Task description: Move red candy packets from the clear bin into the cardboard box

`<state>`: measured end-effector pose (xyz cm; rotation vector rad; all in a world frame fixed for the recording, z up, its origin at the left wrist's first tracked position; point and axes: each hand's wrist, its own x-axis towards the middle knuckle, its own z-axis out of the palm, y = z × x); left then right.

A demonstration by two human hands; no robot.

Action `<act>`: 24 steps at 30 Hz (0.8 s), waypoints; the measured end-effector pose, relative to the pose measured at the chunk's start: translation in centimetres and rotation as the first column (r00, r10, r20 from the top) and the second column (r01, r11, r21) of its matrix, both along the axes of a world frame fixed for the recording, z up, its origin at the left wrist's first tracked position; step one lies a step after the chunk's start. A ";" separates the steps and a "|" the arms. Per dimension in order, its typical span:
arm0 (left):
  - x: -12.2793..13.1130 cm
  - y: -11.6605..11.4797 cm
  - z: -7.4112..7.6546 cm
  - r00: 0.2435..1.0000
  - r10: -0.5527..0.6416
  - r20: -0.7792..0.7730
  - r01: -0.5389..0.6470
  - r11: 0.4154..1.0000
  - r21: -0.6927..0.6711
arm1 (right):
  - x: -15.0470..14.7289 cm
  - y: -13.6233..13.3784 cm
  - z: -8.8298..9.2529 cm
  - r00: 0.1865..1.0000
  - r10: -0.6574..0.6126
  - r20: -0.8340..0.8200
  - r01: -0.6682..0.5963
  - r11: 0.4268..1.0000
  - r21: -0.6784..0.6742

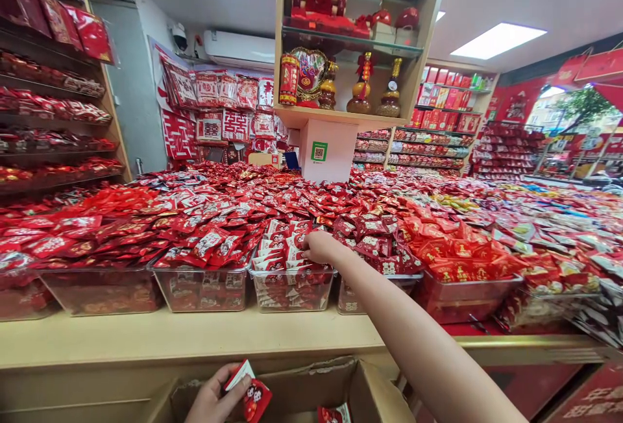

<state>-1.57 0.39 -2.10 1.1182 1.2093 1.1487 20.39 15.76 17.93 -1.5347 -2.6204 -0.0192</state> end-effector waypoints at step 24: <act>0.2 -0.1 -0.3 0.993 -0.018 -0.119 0.020 1.000 0.017 | 0.4 1.2 1.3 0.998 0.060 0.031 -0.059 0.997 -0.046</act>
